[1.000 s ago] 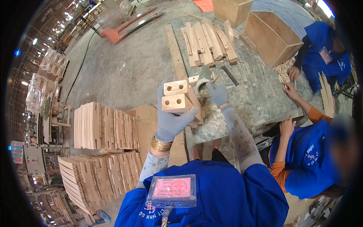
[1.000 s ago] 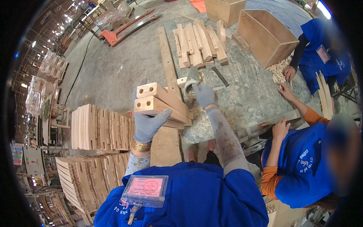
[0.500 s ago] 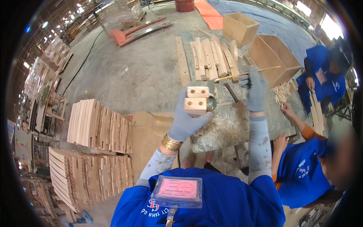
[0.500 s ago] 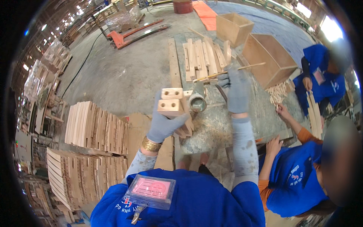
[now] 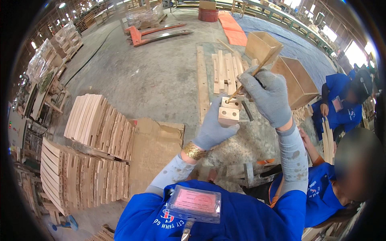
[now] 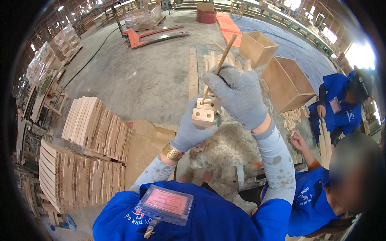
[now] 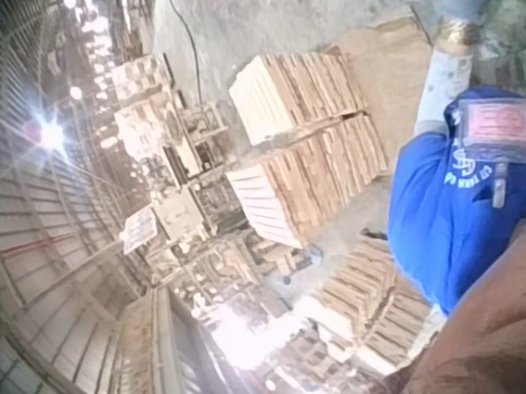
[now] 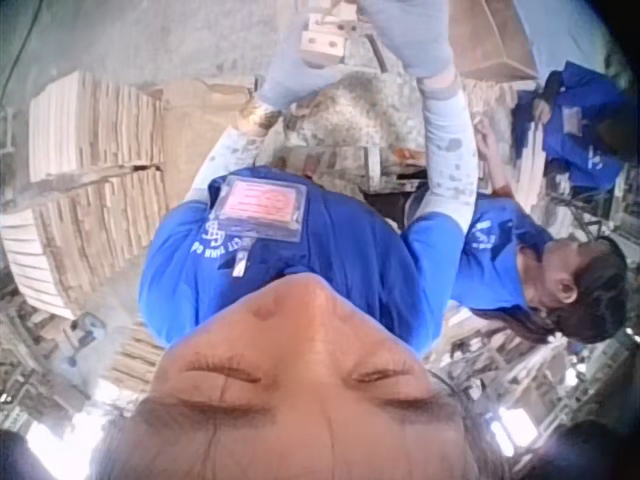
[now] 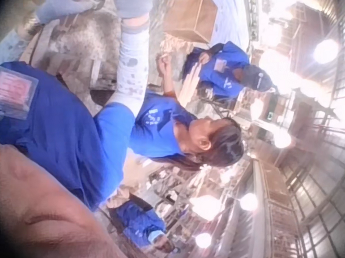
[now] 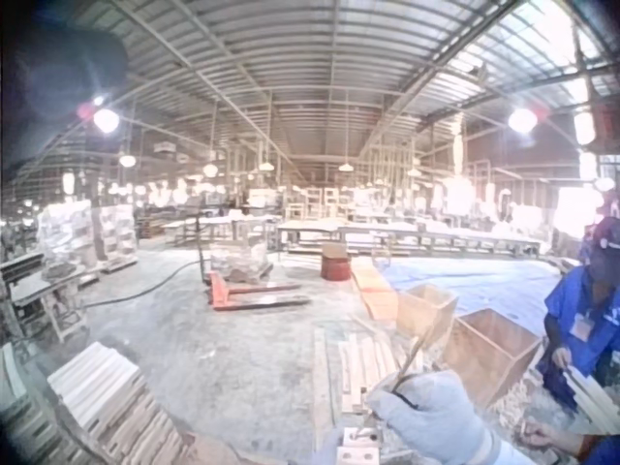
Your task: The person stacks wooden slats and then uses a wooden stick to insert dowels into pre-drilled holes in small wooden blocks. Later, the person sits on the floor and pours a yellow liquid from a plastic bottle into a small container, stirring it with a stick.
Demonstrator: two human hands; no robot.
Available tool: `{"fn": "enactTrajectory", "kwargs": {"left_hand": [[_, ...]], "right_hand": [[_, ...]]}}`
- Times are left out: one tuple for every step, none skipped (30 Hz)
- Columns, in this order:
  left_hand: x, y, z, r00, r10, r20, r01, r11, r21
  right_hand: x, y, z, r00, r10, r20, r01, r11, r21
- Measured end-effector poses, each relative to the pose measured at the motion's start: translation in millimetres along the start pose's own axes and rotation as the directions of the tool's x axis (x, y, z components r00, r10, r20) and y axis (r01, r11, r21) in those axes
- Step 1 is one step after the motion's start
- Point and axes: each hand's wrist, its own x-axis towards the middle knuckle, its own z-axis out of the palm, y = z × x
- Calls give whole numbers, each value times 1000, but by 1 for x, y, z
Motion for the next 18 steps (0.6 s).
{"fn": "enactTrajectory", "kwargs": {"left_hand": [[0, -1, 0, 1000, -4, -4, 4, 1000, 20], [0, -2, 0, 1000, -9, -5, 9, 999, 41], [-1, -4, -1, 1000, -11, -7, 11, 999, 49], [-2, -5, -1, 1000, -13, -10, 13, 998, 56], [-1, -5, -1, 1000, -15, -11, 16, 998, 64], [-1, -5, 0, 1000, -18, -9, 18, 999, 43], [-1, -4, 0, 1000, -20, -7, 20, 1000, 22], [-2, -4, 0, 1000, -23, -7, 23, 1000, 5], [-2, -3, 0, 1000, -12, -10, 12, 999, 31], [-1, -3, 0, 1000, -1, -12, 2, 998, 56], [-1, -3, 1, 1000, 11, -12, -10, 997, 78], [-1, -4, 2, 1000, 5, -14, -4, 997, 75], [-1, -4, 3, 1000, 0, -16, 1, 997, 71], [-1, -4, 3, 1000, -6, -17, 7, 998, 69], [-1, -6, 4, 1000, -10, -19, 11, 998, 66], [-1, -7, 4, 1000, -13, -20, 15, 998, 62], [0, -6, 4, 1000, -18, -22, 20, 998, 58], [1, -5, 5, 1000, -16, -20, 17, 1000, 22]], "right_hand": [[1, 1, 2, 999, -31, 11, 31, 999, -41], [2, 4, 5, 998, -59, 21, 60, 995, -81], [3, 6, 6, 996, -87, 32, 90, 989, -120], [4, 7, 8, 991, -128, 36, 132, 981, -144], [5, 8, 9, 985, -168, 40, 173, 971, -168], [6, 8, 9, 977, -208, 46, 213, 958, -192], [6, 8, 8, 981, -191, 44, 196, 955, -222], [7, 7, 7, 984, -174, 43, 179, 952, -248], [7, 6, 7, 987, -157, 41, 163, 948, -273], [8, 5, 7, 985, -169, 48, 175, 947, -268], [7, 5, 6, 982, -178, 55, 186, 946, -267], [7, 5, 6, 980, -188, 62, 197, 944, -265], [7, 4, 5, 979, -194, 59, 203, 942, -266], [7, 3, 6, 978, -200, 55, 207, 942, -265], [7, 2, 5, 977, -206, 51, 212, 941, -265], [7, 1, 4, 981, -192, 23, 191, 943, -274], [7, 1, 3, 984, -177, -5, 168, 945, -282], [7, 0, 1, 986, -161, -33, 145, 946, -290]]}}
